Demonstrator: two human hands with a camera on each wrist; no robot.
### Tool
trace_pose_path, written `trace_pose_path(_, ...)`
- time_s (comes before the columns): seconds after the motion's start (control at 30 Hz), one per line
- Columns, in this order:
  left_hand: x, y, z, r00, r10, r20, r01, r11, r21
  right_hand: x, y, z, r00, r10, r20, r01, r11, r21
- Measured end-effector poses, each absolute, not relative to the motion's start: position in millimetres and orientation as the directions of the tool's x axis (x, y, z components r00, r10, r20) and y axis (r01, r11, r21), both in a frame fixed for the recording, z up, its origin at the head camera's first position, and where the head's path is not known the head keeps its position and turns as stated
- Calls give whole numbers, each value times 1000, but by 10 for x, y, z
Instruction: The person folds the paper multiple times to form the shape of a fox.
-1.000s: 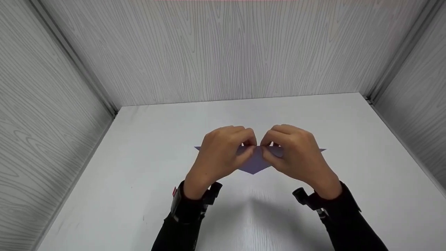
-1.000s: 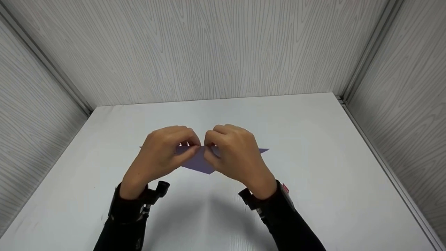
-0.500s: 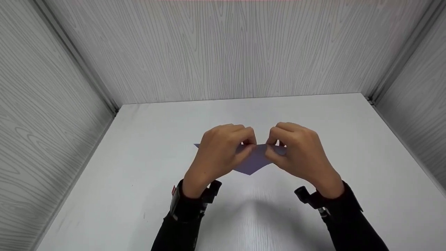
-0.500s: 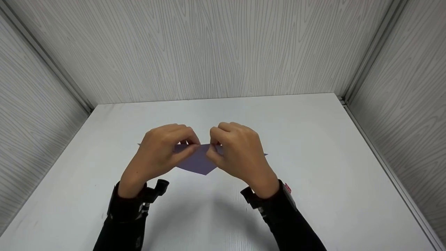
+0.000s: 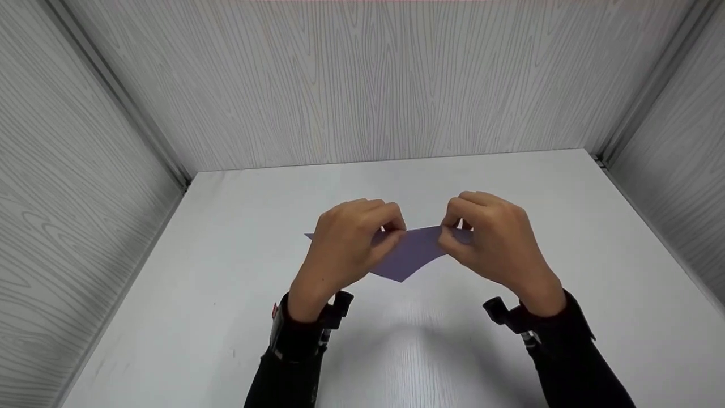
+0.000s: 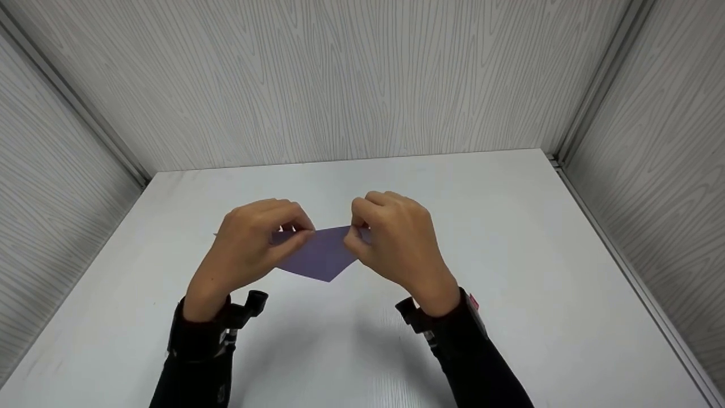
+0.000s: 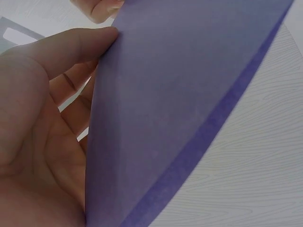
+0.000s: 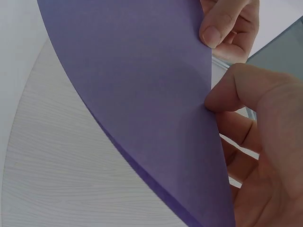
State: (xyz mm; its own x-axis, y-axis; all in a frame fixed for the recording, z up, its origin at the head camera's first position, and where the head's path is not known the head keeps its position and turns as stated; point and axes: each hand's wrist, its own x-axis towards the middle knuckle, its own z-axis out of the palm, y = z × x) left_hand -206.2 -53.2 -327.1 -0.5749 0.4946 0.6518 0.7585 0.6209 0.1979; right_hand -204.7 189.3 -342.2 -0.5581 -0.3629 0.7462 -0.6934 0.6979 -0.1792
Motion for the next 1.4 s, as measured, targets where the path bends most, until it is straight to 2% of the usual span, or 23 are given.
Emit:
trace_pose_path(0.13,-2064,-540,-3264,-576,494,651,759,620,201,-2044,1917,-3415,-586,-348,732,-677,707,-205)
trace_pose_path(0.53,-2071,-579,-3272,-590,473,654,748,625,223,-2066,2022,-3399,-598,-318,736,-639,743,-198)
trace_pose_path(0.77,-2076,-612,-3258,-601,469,648,738,637,223,-2105,2105,-3396,-581,-302,756,-620,766,-170)
trace_pose_path(1.4,-2085,-709,-3226,-639,443,628,704,667,245,-2160,2364,-3353,-636,-234,735,-541,814,-209)
